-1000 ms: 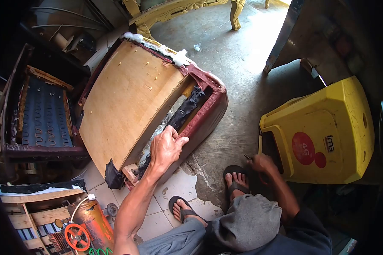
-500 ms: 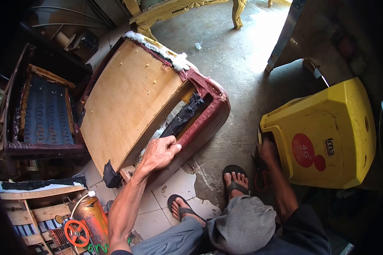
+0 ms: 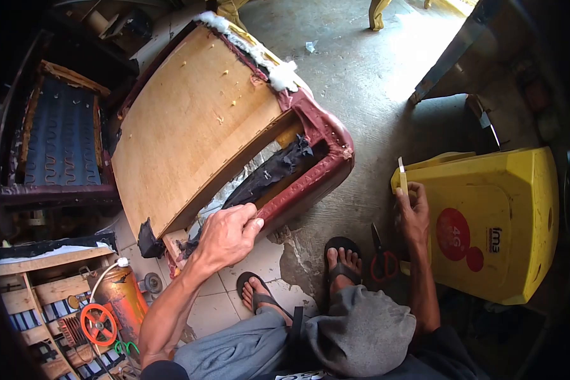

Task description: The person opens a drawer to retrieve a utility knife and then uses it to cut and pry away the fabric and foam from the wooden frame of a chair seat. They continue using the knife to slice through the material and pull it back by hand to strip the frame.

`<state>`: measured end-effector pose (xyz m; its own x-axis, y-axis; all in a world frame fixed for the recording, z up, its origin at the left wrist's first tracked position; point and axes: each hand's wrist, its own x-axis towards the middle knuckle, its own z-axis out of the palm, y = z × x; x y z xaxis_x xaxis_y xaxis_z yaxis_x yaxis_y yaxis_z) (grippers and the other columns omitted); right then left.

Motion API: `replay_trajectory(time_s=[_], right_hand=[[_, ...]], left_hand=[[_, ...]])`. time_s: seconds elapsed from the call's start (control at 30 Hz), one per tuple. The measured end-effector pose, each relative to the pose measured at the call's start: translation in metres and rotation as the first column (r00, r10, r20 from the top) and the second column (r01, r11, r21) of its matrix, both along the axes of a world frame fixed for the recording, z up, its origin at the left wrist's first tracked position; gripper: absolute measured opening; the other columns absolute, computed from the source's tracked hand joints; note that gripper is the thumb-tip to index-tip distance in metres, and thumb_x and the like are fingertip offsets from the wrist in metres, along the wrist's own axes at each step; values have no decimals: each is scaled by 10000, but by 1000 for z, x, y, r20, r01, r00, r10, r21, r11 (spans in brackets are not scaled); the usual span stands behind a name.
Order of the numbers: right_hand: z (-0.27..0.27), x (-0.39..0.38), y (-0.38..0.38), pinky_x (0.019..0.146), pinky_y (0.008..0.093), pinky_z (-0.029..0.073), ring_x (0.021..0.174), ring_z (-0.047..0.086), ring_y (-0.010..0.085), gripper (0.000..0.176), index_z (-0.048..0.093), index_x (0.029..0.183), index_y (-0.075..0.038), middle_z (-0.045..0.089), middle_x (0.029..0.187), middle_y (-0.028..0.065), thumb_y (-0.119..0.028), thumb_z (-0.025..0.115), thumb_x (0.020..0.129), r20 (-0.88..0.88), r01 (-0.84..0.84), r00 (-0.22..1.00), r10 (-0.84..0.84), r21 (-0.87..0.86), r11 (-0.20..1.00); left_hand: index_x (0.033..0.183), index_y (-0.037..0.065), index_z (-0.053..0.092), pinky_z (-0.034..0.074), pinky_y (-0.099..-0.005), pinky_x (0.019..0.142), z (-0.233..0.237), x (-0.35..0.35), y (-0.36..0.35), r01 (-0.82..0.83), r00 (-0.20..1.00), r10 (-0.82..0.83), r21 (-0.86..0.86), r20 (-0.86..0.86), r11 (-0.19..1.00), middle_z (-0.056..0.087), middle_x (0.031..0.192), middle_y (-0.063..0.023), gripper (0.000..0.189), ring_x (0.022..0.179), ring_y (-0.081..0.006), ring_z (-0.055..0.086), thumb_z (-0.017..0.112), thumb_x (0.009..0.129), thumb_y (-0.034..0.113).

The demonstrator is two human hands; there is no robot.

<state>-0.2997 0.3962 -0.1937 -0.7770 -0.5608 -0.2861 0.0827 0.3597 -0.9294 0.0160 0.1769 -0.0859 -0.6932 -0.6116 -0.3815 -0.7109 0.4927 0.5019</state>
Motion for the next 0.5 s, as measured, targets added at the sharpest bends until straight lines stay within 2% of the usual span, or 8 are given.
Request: replay_trajectory(time_s=[0.1,0.23,0.3,0.33,0.37,0.4,0.43,0.5], right_hand=[[42,8,-33,529,226,382,623,489,26,234,661,1176,-54,569,757,-39,-260,652,1065,-113,-162,981,155,-61,985],[104,27,-92,576,270,473,594,558,95,211,684,1216,-49,622,751,22,-188,599,1082,-299,-538,800,521,27,843],[115,36,-119,627,361,541,640,681,233,222,705,1220,-92,705,808,129,-215,596,1071,-543,-765,440,715,191,616],[120,42,-131,627,361,541,640,681,233,222,705,1220,-92,705,808,129,-215,596,1071,-548,-767,428,718,201,610],[124,48,-143,632,383,542,660,696,268,249,712,1254,-119,721,821,139,-222,628,1043,-602,-812,239,762,307,496],[127,54,-154,637,405,543,680,711,304,291,720,1287,-147,737,834,150,-229,660,1015,-625,-827,36,780,420,374],[131,60,-165,637,405,543,680,711,304,291,720,1287,-147,737,834,150,-229,660,1015,-621,-827,17,784,431,360],[136,71,-179,610,483,560,715,732,360,255,737,1231,-185,742,828,176,-298,624,1032,-495,-740,-201,845,642,200]], left_hand=[[857,19,573,488,-508,706,-38,1,10,-16,974,-47,-273,-221,962,606,818,-192,250,794,-435,629,674,958,224],[927,13,603,481,-478,678,-33,10,22,-243,942,209,-105,-261,964,612,814,-172,204,724,-384,616,694,958,193],[958,11,614,472,-454,654,-37,14,28,-295,906,268,-34,-328,955,606,806,-158,182,683,-337,600,709,953,165],[961,8,622,465,-440,636,-38,11,31,-330,885,300,-24,-357,944,603,804,-148,153,661,-316,585,717,944,127],[961,8,622,465,-440,636,-43,9,35,-337,877,307,-19,-369,941,603,804,-148,153,661,-316,585,717,944,127],[966,8,630,466,-437,634,-50,8,39,-371,827,306,-48,-472,928,605,806,-145,144,660,-313,587,720,942,118],[971,9,639,468,-435,633,-55,7,42,-410,768,301,-72,-565,909,607,808,-142,135,660,-309,588,722,939,110],[970,6,658,478,-424,631,-59,8,49,-435,771,314,-97,-554,895,618,820,-145,94,675,-310,613,720,926,61]])
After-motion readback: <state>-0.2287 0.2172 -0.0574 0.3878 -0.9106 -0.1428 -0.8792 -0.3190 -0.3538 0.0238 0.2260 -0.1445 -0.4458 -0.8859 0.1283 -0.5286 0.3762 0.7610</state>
